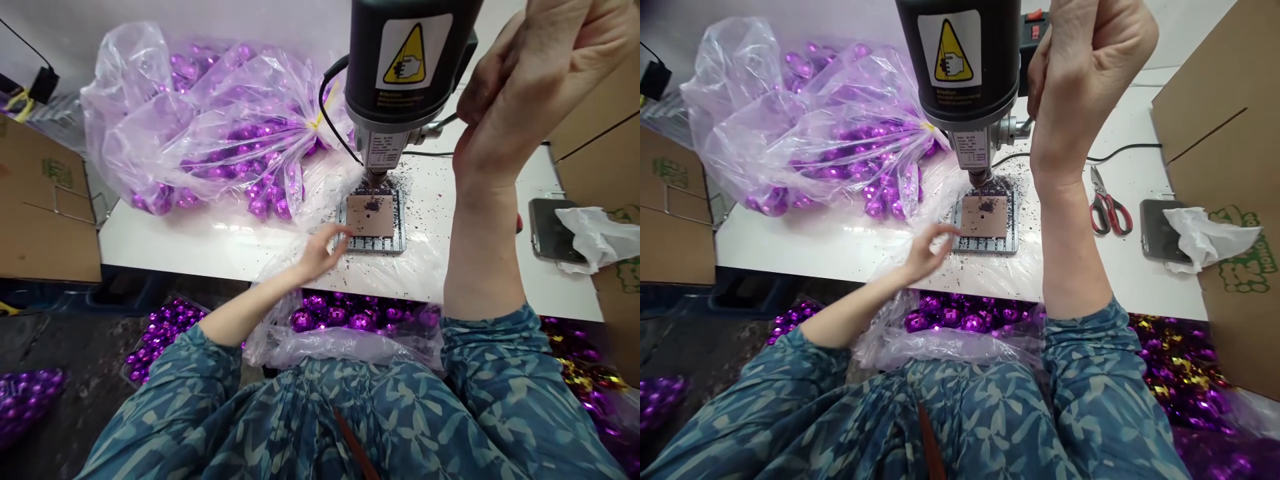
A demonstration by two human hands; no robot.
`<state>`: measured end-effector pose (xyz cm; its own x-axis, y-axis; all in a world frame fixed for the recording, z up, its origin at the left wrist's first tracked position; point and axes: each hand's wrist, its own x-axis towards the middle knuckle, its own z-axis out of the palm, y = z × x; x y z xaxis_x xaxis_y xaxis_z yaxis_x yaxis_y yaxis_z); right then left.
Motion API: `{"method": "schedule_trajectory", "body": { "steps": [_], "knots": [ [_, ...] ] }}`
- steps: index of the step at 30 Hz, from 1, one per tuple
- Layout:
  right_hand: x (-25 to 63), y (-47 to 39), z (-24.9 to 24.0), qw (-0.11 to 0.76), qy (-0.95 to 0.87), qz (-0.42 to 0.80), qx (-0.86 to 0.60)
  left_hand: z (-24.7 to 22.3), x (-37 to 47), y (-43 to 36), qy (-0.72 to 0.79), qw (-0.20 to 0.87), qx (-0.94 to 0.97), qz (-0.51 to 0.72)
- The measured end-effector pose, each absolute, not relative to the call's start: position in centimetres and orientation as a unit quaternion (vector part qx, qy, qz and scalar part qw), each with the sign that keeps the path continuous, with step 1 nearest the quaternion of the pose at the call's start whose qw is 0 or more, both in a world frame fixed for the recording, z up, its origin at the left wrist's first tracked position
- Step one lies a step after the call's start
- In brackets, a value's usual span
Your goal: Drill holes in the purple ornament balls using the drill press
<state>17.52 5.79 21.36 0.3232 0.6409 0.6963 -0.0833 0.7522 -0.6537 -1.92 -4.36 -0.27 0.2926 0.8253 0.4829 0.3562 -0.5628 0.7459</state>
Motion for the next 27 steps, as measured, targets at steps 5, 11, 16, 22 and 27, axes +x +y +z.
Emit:
{"method": "schedule_trajectory", "body": {
  "steps": [5,11,16,22,27],
  "knots": [
    [17.8,6.2,21.0,0.784,-0.523,0.237,-0.236,2.3,-7.9,7.1,0.635,0.137,0.720,0.246],
    [17.9,6.5,20.6,0.790,-0.520,0.231,-0.229,2.6,-9.1,8.7,0.688,0.055,0.720,0.069],
    [17.8,6.3,20.4,0.794,-0.520,0.228,-0.216,4.2,-7.2,4.8,0.600,0.177,0.674,0.392],
    [17.6,6.0,20.4,0.801,-0.504,0.236,-0.220,5.2,-2.1,-0.1,0.452,0.589,0.400,0.537],
    [17.4,6.0,20.3,0.800,-0.503,0.247,-0.214,4.2,-0.3,-0.6,0.412,0.665,0.318,0.536]
  ]
}}
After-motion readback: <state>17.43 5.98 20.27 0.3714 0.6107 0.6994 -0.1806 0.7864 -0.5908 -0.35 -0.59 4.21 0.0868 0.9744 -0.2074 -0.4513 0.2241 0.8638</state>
